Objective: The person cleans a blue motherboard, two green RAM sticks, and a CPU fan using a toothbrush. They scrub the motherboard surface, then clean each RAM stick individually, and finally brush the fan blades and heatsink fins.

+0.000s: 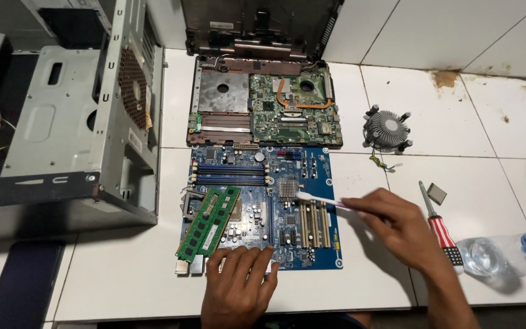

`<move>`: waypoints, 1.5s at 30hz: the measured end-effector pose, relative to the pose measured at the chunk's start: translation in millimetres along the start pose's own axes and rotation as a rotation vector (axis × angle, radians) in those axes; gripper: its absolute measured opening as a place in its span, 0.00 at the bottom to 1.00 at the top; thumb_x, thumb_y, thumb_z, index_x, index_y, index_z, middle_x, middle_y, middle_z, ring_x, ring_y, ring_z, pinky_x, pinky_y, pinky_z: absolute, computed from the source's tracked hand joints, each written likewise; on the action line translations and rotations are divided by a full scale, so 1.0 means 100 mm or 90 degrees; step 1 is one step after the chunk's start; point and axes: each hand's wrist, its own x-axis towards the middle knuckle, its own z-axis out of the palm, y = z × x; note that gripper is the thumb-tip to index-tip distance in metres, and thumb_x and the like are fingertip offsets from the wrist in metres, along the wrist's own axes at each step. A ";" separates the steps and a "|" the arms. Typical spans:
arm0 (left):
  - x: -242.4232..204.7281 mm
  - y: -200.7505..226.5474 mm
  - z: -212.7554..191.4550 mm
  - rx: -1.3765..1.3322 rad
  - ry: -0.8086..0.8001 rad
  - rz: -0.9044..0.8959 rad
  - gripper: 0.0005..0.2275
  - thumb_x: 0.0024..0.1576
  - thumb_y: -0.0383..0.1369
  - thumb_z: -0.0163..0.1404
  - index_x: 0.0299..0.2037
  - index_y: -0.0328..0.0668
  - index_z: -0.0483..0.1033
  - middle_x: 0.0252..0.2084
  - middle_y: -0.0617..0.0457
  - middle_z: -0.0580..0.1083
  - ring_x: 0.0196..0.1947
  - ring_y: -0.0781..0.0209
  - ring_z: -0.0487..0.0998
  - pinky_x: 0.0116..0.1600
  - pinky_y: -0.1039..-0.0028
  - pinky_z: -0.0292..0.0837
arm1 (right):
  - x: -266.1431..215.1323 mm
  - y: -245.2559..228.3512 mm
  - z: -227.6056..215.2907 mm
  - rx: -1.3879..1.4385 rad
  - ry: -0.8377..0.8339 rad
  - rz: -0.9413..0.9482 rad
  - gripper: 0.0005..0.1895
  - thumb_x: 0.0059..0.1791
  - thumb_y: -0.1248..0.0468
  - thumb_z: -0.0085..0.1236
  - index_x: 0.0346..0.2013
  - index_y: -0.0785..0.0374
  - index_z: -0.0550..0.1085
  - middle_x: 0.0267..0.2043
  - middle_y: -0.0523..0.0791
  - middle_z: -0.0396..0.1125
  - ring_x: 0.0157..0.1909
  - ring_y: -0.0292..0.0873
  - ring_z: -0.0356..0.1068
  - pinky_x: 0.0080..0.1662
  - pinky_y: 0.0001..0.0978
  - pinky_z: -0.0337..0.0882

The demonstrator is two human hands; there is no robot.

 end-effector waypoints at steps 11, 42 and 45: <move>-0.03 -0.01 -0.01 0.000 -0.034 -0.006 0.11 0.61 0.40 0.60 0.47 0.45 0.82 0.38 0.53 0.80 0.39 0.58 0.79 0.50 0.60 0.69 | 0.27 -0.06 0.31 -0.073 0.056 -0.087 0.25 0.50 0.73 0.56 0.58 0.45 0.81 0.36 0.39 0.71 0.30 0.36 0.66 0.33 0.29 0.64; -0.12 -0.06 0.03 0.021 -0.097 0.009 0.18 0.65 0.43 0.48 0.61 0.45 0.77 0.47 0.56 0.78 0.47 0.57 0.77 0.55 0.62 0.63 | -0.42 -1.03 1.47 -0.344 0.200 0.109 0.25 0.50 0.51 0.56 0.64 0.42 0.75 0.39 0.40 0.70 0.26 0.55 0.71 0.21 0.55 0.74; -0.11 -0.03 0.00 -0.007 -0.111 -0.010 0.23 0.58 0.40 0.51 0.64 0.43 0.75 0.50 0.54 0.78 0.48 0.53 0.75 0.57 0.59 0.64 | -0.23 -0.97 1.48 -0.329 0.202 0.120 0.25 0.53 0.54 0.55 0.66 0.43 0.73 0.38 0.44 0.68 0.24 0.56 0.71 0.23 0.57 0.74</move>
